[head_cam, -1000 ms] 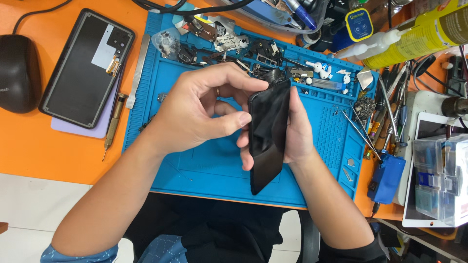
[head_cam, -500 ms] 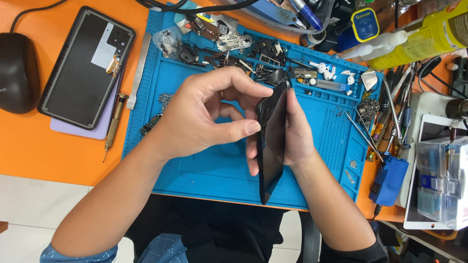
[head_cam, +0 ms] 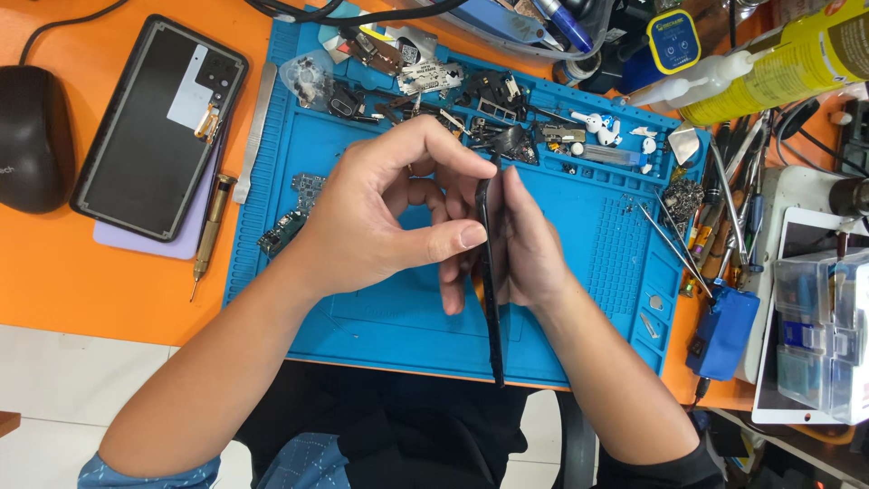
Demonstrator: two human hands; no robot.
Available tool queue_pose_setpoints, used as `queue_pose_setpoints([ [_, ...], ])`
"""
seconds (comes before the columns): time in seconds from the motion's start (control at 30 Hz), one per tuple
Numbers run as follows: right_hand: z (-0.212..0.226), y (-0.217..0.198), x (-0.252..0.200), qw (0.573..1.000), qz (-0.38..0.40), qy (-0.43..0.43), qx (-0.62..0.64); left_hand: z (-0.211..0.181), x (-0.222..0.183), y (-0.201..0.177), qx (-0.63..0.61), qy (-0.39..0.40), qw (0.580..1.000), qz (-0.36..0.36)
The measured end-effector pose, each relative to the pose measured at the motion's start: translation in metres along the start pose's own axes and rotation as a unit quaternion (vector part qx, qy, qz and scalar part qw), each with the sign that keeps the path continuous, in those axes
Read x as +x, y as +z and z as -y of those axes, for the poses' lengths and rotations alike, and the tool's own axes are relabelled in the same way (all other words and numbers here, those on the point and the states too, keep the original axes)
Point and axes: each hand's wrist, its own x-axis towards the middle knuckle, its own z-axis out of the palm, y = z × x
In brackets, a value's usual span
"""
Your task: The person disassembles a smartphone, removing the screen assembly and detaching the ribbon cable. They then use a heat gun to apply heat to the back of the screen assembly and the phone chassis, likely to soften adhesive, before attempting to separate the components further.
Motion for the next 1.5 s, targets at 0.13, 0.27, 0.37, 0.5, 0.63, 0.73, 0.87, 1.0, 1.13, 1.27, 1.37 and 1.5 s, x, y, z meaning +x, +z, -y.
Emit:
queue_pose_setpoints([
  [0.13,-0.002,-0.005,0.001,0.999,-0.044,0.000,-0.021,0.000,0.001,0.000,0.001,-0.003,1.000,-0.003],
  [0.27,0.009,-0.007,-0.004,0.999,-0.001,-0.046,0.011,-0.001,0.002,-0.003,0.076,-0.001,0.997,-0.016],
  [0.37,0.005,-0.017,-0.004,0.992,-0.057,-0.116,0.012,0.002,0.003,-0.005,0.160,0.020,0.986,-0.034],
  [0.5,0.004,-0.010,-0.003,0.979,-0.104,-0.166,0.053,0.003,0.006,-0.005,0.321,0.104,0.937,-0.086],
  [0.63,0.002,-0.018,-0.001,0.960,-0.117,-0.248,-0.049,0.005,0.005,0.000,0.354,0.148,0.918,-0.103],
  [0.73,0.016,-0.010,-0.012,0.907,-0.015,-0.334,-0.257,0.002,0.002,0.002,0.395,0.195,0.888,-0.131],
  [0.87,0.015,-0.008,-0.009,0.942,0.011,-0.297,-0.154,-0.020,0.012,0.016,0.443,0.231,0.861,-0.098],
  [1.0,0.005,-0.009,0.005,0.929,0.010,-0.352,-0.114,-0.058,0.051,0.056,0.522,0.185,0.831,0.045],
  [1.13,-0.005,-0.019,0.018,0.880,-0.079,-0.381,-0.272,-0.021,0.130,0.099,0.594,0.246,0.739,0.202],
  [1.27,-0.024,-0.035,0.042,0.899,-0.100,-0.354,-0.235,0.056,0.200,0.148,0.749,0.267,0.543,0.271],
  [1.37,-0.013,-0.030,0.028,0.907,-0.063,-0.376,-0.181,0.109,0.231,0.172,0.778,0.310,0.470,0.280],
  [1.5,0.004,-0.027,0.010,0.927,-0.027,-0.327,-0.182,0.131,0.245,0.190,0.813,0.264,0.389,0.345],
])
